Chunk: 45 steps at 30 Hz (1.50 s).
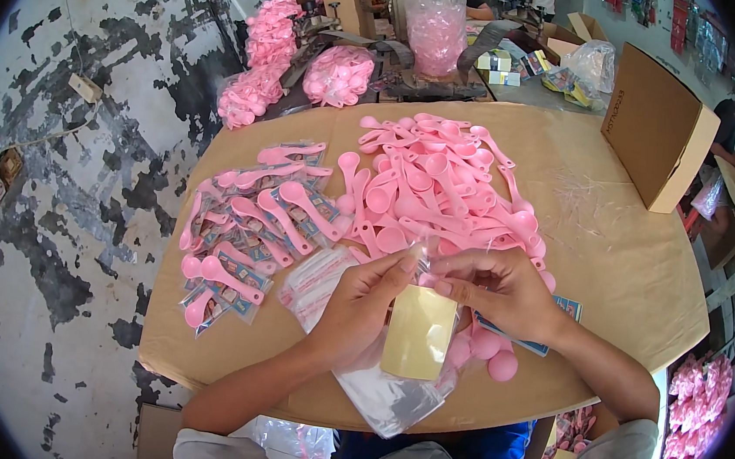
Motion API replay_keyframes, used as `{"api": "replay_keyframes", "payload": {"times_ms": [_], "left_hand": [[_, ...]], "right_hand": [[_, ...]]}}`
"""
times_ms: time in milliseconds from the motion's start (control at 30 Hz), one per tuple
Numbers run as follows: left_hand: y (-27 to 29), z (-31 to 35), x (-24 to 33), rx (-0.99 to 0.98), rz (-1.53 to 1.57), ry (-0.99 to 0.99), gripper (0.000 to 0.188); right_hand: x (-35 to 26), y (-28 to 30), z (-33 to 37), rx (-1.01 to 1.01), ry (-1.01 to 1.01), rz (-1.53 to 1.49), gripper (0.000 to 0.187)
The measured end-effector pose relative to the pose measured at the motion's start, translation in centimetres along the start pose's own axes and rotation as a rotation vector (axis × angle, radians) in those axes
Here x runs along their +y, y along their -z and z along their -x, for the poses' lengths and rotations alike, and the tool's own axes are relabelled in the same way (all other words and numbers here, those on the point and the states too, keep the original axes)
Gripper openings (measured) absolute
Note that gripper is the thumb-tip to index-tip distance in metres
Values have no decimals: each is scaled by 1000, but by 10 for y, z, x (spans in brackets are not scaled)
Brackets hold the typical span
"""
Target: The person places a pink plastic spoon and a printed card into a clear plastic sleeve and seals it by peeling an adhesive strip. They repeat this for the items and then place the individual packets into a larger clear plastic bag.
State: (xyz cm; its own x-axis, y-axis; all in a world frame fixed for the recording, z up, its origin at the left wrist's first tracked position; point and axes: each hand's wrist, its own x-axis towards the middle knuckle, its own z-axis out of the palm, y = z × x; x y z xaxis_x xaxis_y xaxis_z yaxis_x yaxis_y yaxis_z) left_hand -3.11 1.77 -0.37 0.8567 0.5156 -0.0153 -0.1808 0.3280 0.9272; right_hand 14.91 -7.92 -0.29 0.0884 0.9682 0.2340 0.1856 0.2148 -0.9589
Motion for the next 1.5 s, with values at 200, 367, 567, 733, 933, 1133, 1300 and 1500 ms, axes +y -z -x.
{"api": "replay_keyframes", "payload": {"times_ms": [200, 367, 567, 733, 933, 1133, 1300, 1500], "left_hand": [[14, -3, -1, 10, -5, -5, 35], [23, -10, 11, -74, -198, -57, 22], [34, -12, 5, -97, -336, -161, 16], [35, -11, 5, -129, -397, -221, 14], [41, -10, 7, -212, -326, -209, 10], [40, -13, 5, -206, -423, -262, 26], [48, -10, 40, 12, -412, -548, 48], [105, -15, 80, 545, -1056, -1091, 44]], "right_hand": [[-1, 4, -1, 32, 15, 38, 19], [-5, 4, 0, 114, 54, 158, 19], [6, 18, 0, 59, 282, 189, 26], [6, 22, -4, 30, 478, 311, 31], [3, 20, -3, 52, 444, 340, 29], [-3, 25, -5, 17, 578, 555, 25], [-19, 22, 2, 44, 158, 673, 13], [-25, 8, 12, -256, 60, 1075, 24]]}}
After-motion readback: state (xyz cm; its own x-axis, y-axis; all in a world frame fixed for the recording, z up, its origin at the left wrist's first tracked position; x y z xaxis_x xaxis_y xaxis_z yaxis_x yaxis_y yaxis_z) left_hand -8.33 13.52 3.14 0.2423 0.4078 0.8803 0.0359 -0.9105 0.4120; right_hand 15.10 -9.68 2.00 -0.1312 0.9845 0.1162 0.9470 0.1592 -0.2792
